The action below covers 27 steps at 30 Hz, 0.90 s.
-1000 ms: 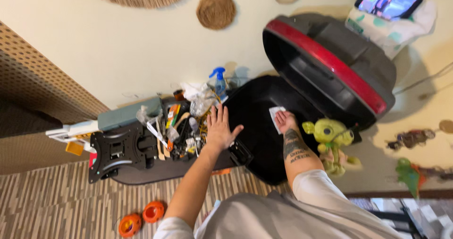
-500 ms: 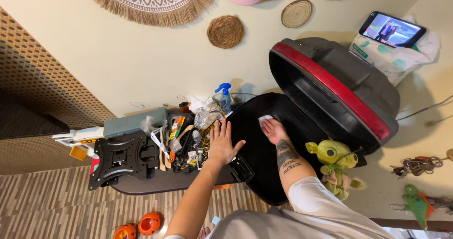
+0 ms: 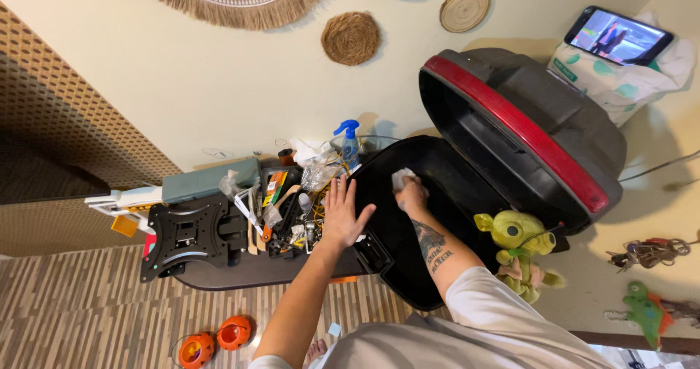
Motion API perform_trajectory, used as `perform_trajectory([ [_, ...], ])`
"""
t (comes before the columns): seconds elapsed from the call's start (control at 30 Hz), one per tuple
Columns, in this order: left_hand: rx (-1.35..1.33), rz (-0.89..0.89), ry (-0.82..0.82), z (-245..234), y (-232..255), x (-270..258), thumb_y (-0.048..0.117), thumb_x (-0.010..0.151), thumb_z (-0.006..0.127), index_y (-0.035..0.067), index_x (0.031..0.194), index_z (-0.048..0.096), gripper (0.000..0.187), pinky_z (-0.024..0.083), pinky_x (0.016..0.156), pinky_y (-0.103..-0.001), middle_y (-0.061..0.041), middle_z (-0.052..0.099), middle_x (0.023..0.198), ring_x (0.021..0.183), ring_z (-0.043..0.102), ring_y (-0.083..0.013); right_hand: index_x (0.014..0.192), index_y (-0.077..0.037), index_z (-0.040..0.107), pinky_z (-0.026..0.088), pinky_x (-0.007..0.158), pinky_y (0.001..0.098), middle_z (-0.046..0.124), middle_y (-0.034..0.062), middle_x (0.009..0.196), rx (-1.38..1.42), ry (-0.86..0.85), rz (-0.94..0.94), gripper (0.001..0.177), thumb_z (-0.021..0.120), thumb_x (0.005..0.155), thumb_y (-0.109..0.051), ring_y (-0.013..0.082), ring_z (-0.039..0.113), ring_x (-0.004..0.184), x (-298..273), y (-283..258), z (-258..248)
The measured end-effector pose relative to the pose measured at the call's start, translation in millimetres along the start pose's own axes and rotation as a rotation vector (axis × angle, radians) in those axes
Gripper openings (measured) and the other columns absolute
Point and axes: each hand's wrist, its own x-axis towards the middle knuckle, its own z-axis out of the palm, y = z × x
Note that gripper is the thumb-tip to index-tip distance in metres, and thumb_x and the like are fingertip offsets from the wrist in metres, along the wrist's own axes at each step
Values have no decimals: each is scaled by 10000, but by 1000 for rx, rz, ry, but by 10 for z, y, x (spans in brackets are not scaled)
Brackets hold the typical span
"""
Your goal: The person wipes the inside of a black storage container with a white cloth, then picks up and places small items such as a box and a bottle into the container. They also untangle a yellow cable and place it inside.
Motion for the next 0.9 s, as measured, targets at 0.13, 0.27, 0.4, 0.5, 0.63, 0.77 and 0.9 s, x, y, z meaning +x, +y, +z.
perform_trajectory([
  [0.13,-81,4,145,7,-84,-68,515,968,591,24,1542,394,781,150,1244,-521,-208,267,1659,1564,147,-401,970,-53,733,556,760,448,715,174,956,90,-243,-51,264,761,801,-255,357,699,874,8,-270,152],
  [0.27,-96,6,163,-62,-145,-134,488,965,605,21,1533,412,761,169,1236,-515,-211,317,1632,1547,182,-403,898,-25,727,558,734,394,730,134,830,153,-551,-151,217,685,934,-236,294,703,786,-151,-628,320],
  [0.4,-138,22,195,-149,-164,-198,463,974,605,12,1515,435,724,201,1221,-510,-215,349,1621,1536,218,-405,977,-83,698,489,581,349,689,69,791,680,-843,68,142,634,938,-203,185,633,663,-223,-899,371],
  [0.5,-209,36,237,-206,-166,-251,437,989,589,20,1492,479,662,233,1224,-504,-201,390,1610,1538,262,-397,1018,-98,655,425,486,343,630,78,724,1000,-1001,373,171,562,1006,-241,202,558,561,-300,-953,312],
  [0.63,-265,98,304,-315,-119,-301,412,1009,581,19,1466,506,607,256,1224,-502,-201,439,1581,1520,307,-402,1106,-116,637,490,504,318,672,59,769,1064,-923,427,177,536,972,-172,181,609,588,-349,-1077,172],
  [0.77,-358,142,351,-496,-38,-274,370,1026,562,24,1446,537,545,273,1230,-499,-204,500,1534,1503,354,-407,1149,-118,645,411,498,264,622,3,790,1411,-830,485,178,599,978,-136,108,541,582,-416,-1147,-170],
  [0.9,-566,221,373,-709,-61,-289,303,1041,560,24,1361,616,428,382,1206,-440,-196,609,1453,1410,527,-337,1160,-90,661,483,652,244,660,-6,872,1379,-1115,142,255,600,914,-61,84,608,735,-588,-1274,-656],
])
